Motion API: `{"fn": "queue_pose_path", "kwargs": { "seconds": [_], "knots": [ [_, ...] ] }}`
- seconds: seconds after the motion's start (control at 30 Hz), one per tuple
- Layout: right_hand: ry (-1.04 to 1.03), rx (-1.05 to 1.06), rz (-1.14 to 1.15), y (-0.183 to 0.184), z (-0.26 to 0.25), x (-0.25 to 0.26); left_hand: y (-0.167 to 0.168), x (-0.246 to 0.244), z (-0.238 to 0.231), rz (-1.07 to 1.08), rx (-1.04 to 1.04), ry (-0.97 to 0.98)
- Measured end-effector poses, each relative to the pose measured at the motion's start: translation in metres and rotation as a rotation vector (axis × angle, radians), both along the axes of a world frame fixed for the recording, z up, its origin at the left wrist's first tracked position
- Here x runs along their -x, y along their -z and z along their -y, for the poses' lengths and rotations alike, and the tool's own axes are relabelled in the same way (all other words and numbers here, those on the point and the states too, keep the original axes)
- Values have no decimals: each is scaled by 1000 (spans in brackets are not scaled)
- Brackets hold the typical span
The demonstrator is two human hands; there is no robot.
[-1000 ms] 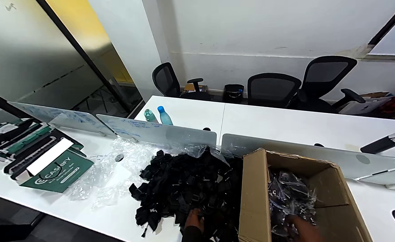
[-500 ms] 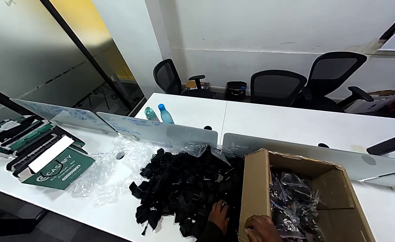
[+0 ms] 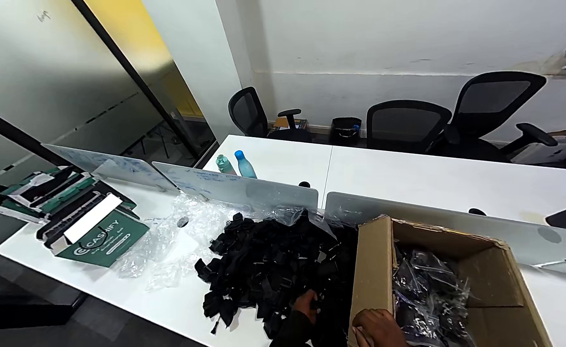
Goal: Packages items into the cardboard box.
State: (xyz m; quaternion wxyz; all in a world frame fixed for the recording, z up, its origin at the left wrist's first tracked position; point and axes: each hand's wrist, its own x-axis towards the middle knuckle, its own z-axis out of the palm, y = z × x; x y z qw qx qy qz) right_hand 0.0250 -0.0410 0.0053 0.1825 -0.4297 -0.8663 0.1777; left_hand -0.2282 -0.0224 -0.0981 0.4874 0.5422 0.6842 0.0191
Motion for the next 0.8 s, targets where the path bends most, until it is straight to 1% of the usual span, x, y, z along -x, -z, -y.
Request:
{"fn": "queue_pose_path", "kwargs": {
  "seconds": [0.07,0.17,0.23,0.3,0.33,0.37,0.5,0.57,0.63,0.7,0.8],
  "knots": [
    [0,13,3,1,0,0,3,12,16,170,-125,-259],
    [1,13,-8,-1,-1,1,2,23,32,576,-291,-645],
    [-2,-2,-18,-2,-1,2,-10,26,36,831,-294,-893],
    [-5,-15,-22,-1,-1,2,-27,26,38,994,-237,-1115],
    [-8,-14,-24,-1,-1,2,-35,27,38,1071,-200,-1208],
    [-8,-5,-20,-2,-1,2,-43,28,39,1138,-170,-1256],
    [-1,38,2,-7,0,3,-60,18,43,1299,-189,-1307],
    [11,91,42,-11,0,3,-69,7,41,1467,-185,-1323],
    [32,202,86,-19,0,5,-76,-1,41,1646,-177,-1243],
    [60,278,113,-26,-3,8,-91,-11,39,1666,-152,-1171],
    [64,355,82,-32,-7,10,-105,-24,39,1715,-133,-1000]
  ]
}}
